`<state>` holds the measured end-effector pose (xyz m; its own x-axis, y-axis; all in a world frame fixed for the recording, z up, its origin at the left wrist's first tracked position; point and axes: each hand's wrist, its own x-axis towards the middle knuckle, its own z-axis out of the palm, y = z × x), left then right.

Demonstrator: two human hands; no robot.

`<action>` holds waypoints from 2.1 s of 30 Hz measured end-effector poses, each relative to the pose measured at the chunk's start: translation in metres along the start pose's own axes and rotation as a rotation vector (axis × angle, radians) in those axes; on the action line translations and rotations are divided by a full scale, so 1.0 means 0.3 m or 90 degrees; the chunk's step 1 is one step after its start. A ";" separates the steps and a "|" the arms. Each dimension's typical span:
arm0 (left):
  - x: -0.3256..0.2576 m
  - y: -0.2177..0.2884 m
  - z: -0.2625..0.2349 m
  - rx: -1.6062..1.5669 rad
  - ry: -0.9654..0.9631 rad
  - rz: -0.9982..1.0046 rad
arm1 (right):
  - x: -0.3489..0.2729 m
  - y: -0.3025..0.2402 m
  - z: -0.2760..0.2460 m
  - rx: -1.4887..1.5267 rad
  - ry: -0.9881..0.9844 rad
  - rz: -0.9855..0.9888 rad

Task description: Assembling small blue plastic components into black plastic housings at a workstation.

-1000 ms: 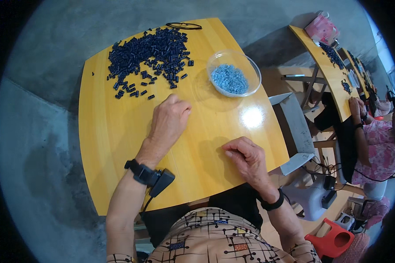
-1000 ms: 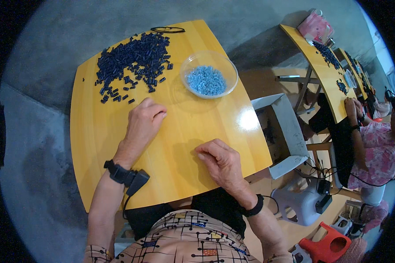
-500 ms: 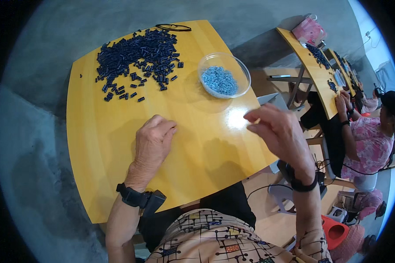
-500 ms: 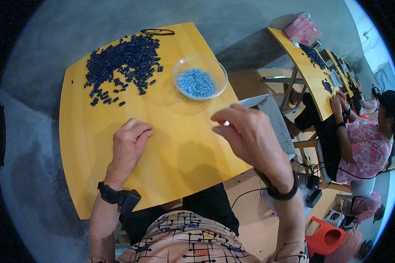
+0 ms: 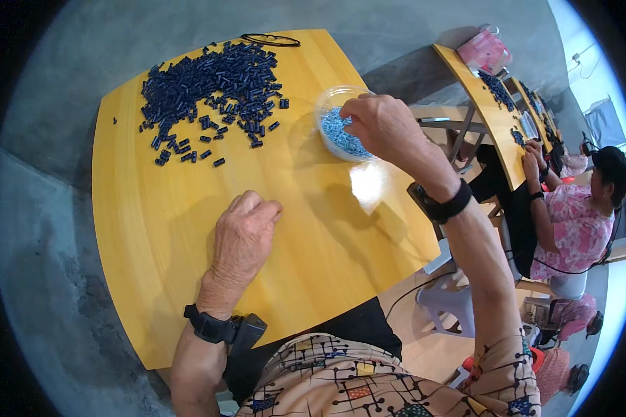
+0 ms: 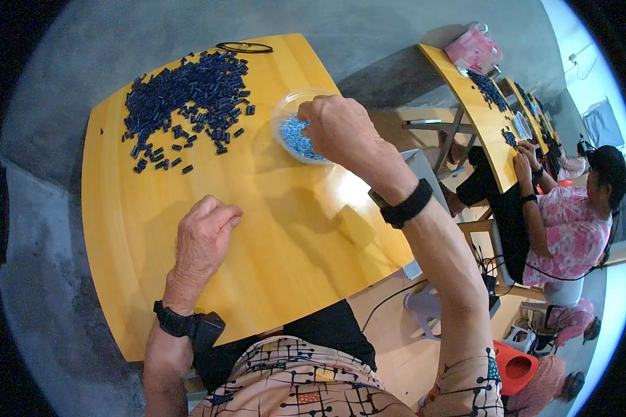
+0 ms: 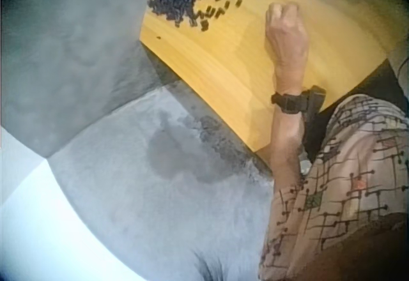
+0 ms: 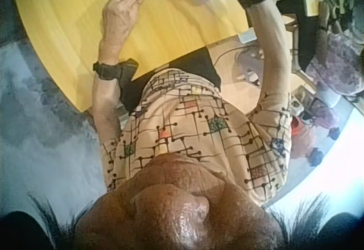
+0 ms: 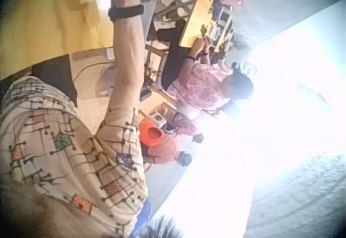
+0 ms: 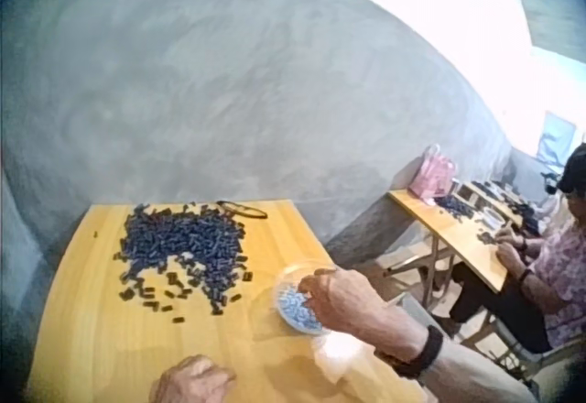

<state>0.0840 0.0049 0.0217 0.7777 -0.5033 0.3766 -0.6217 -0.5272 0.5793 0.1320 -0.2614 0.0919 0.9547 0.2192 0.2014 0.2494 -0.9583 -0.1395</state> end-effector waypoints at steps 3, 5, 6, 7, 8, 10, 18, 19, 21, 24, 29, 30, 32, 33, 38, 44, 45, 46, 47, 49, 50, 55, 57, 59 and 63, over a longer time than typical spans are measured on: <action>-0.001 0.000 -0.007 -0.008 0.004 0.022 | 0.041 -0.003 0.053 -0.026 0.002 -0.009; 0.000 0.004 -0.013 -0.023 0.004 0.016 | 0.056 0.003 0.080 -0.015 -0.029 -0.014; 0.000 0.006 -0.016 -0.038 0.003 0.016 | 0.059 0.005 0.094 -0.014 -0.033 -0.016; 0.000 0.006 -0.018 -0.039 0.003 0.012 | 0.062 0.008 0.107 -0.007 -0.036 0.022; 0.002 0.005 -0.021 -0.035 -0.002 0.010 | 0.064 0.011 0.113 0.000 -0.038 0.060; 0.000 0.002 -0.030 -0.030 -0.007 0.005 | 0.067 0.016 0.114 0.031 -0.038 0.058; -0.006 0.004 -0.026 -0.101 -0.002 -0.077 | 0.049 0.012 0.101 0.031 -0.032 0.070; -0.008 0.006 -0.022 -0.100 -0.002 -0.075 | 0.044 0.029 0.107 0.056 0.007 0.058; -0.006 0.006 -0.015 -0.151 0.045 -0.132 | 0.034 0.042 0.101 0.080 0.048 0.048; -0.009 -0.017 -0.008 -0.184 0.073 -0.088 | 0.018 0.040 0.065 0.211 0.062 0.108; 0.002 -0.002 -0.020 -0.581 0.025 -0.364 | -0.029 0.041 -0.019 0.822 -0.032 0.340; 0.002 -0.006 -0.023 -0.696 0.018 -0.439 | -0.044 0.028 -0.025 0.822 -0.031 0.343; -0.004 -0.030 -0.027 -0.757 0.017 -0.441 | -0.084 -0.010 -0.028 1.088 -0.059 0.343; -0.011 -0.036 -0.030 -0.816 0.021 -0.444 | -0.106 -0.025 -0.024 1.140 -0.093 0.331; -0.010 -0.020 -0.034 -0.931 -0.028 -0.461 | -0.189 -0.163 -0.028 1.217 -0.105 0.348; -0.011 -0.019 -0.020 -0.982 -0.031 -0.437 | -0.262 -0.262 -0.017 1.269 -0.114 0.353; -0.012 -0.020 -0.021 -1.011 -0.034 -0.429 | -0.270 -0.276 -0.010 1.252 -0.095 0.355; -0.014 -0.020 -0.021 -1.009 -0.032 -0.433 | -0.279 -0.290 -0.002 1.235 -0.077 0.356; -0.016 -0.017 -0.019 -1.019 -0.040 -0.430 | -0.287 -0.306 0.005 1.216 -0.063 0.378; -0.018 -0.011 -0.015 -1.028 -0.048 -0.428 | -0.304 -0.324 0.030 1.217 -0.043 0.389; -0.020 -0.007 -0.012 -1.042 -0.062 -0.423 | -0.312 -0.335 0.041 1.216 -0.020 0.401; -0.021 -0.005 -0.009 -1.040 -0.079 -0.436 | -0.323 -0.402 0.085 1.229 0.033 0.450; -0.025 -0.005 -0.008 -1.029 -0.065 -0.424 | -0.320 -0.418 0.097 1.232 0.048 0.451; -0.024 -0.001 -0.006 -1.024 -0.061 -0.410 | -0.315 -0.430 0.098 1.215 0.071 0.451; -0.020 0.010 0.002 -0.999 -0.044 -0.367 | -0.314 -0.438 0.110 1.194 0.088 0.455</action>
<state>0.0774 0.0060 0.0207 0.8242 -0.5502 -0.1343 0.4474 0.4872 0.7500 0.0147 -0.1501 0.0594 0.9457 -0.1419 -0.2923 -0.1822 0.5131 -0.8388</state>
